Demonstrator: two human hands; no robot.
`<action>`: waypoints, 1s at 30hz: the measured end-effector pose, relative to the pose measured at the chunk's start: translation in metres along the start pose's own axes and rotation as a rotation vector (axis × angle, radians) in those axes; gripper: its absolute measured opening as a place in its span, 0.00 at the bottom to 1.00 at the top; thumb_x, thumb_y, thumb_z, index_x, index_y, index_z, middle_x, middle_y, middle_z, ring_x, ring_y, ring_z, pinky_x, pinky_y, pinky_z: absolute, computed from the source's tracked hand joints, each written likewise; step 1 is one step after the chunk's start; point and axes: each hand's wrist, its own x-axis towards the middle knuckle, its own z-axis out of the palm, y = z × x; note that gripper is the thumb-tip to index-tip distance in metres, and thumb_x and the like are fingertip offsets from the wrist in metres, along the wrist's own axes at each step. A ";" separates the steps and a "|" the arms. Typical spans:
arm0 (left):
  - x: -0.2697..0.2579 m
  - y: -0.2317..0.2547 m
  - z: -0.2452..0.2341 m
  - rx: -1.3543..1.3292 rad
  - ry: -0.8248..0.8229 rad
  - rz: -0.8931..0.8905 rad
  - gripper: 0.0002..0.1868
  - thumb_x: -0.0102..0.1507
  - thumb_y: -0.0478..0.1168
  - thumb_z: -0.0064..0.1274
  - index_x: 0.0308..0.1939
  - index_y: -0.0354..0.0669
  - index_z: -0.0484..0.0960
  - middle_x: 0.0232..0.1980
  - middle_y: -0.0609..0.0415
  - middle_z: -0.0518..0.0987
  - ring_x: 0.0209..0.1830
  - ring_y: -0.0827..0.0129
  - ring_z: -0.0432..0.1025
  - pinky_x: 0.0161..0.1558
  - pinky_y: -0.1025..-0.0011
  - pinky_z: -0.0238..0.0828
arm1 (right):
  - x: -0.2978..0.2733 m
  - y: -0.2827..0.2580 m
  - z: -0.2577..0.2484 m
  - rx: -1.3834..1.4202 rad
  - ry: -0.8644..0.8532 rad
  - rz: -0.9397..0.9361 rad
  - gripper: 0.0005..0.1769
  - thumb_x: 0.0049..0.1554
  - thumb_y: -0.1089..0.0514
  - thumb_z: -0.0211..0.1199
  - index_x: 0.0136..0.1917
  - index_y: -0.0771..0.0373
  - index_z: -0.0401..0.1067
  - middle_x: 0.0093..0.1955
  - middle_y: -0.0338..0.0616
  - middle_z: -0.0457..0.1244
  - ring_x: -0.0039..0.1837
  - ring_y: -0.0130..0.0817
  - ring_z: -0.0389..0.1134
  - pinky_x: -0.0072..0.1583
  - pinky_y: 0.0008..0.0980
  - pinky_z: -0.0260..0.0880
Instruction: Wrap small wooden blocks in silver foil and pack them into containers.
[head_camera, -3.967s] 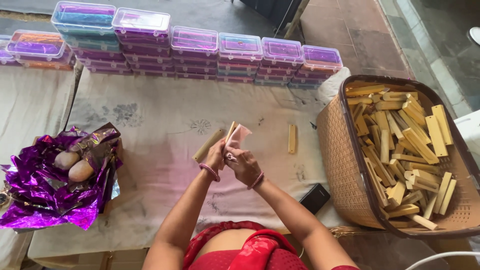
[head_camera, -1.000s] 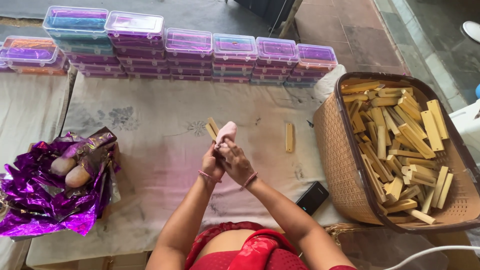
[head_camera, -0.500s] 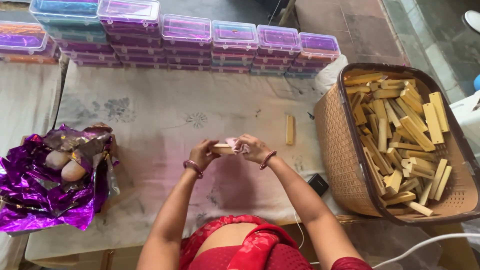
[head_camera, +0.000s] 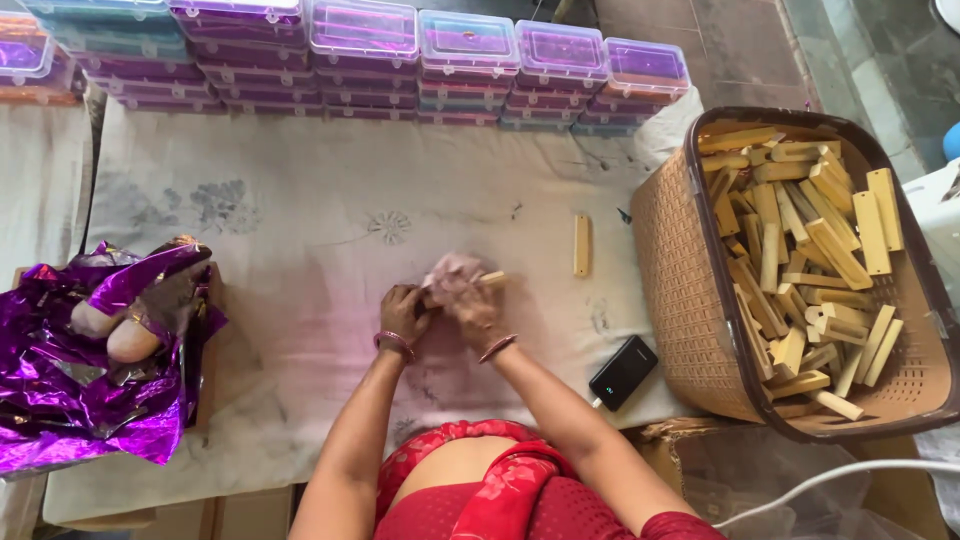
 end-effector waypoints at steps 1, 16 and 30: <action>0.003 0.008 -0.008 -0.031 0.062 0.059 0.25 0.44 0.38 0.66 0.47 0.44 0.84 0.47 0.49 0.81 0.51 0.53 0.73 0.57 0.57 0.68 | 0.000 0.011 -0.009 -0.067 0.050 0.018 0.28 0.60 0.62 0.57 0.73 0.48 0.68 0.78 0.34 0.58 0.80 0.38 0.57 0.76 0.49 0.55; 0.011 0.019 -0.022 -0.231 0.078 -0.008 0.37 0.46 0.25 0.60 0.61 0.45 0.78 0.48 0.48 0.82 0.47 0.52 0.75 0.54 0.57 0.73 | 0.019 -0.022 0.004 0.157 -0.020 0.038 0.18 0.62 0.56 0.54 0.63 0.50 0.76 0.60 0.40 0.71 0.57 0.35 0.73 0.59 0.38 0.72; 0.004 0.021 -0.019 -0.139 0.041 -0.015 0.22 0.49 0.38 0.69 0.47 0.50 0.85 0.40 0.55 0.78 0.46 0.56 0.73 0.52 0.57 0.67 | -0.017 0.045 -0.021 0.031 -0.006 0.091 0.27 0.53 0.62 0.60 0.66 0.51 0.76 0.64 0.44 0.69 0.64 0.40 0.71 0.64 0.45 0.68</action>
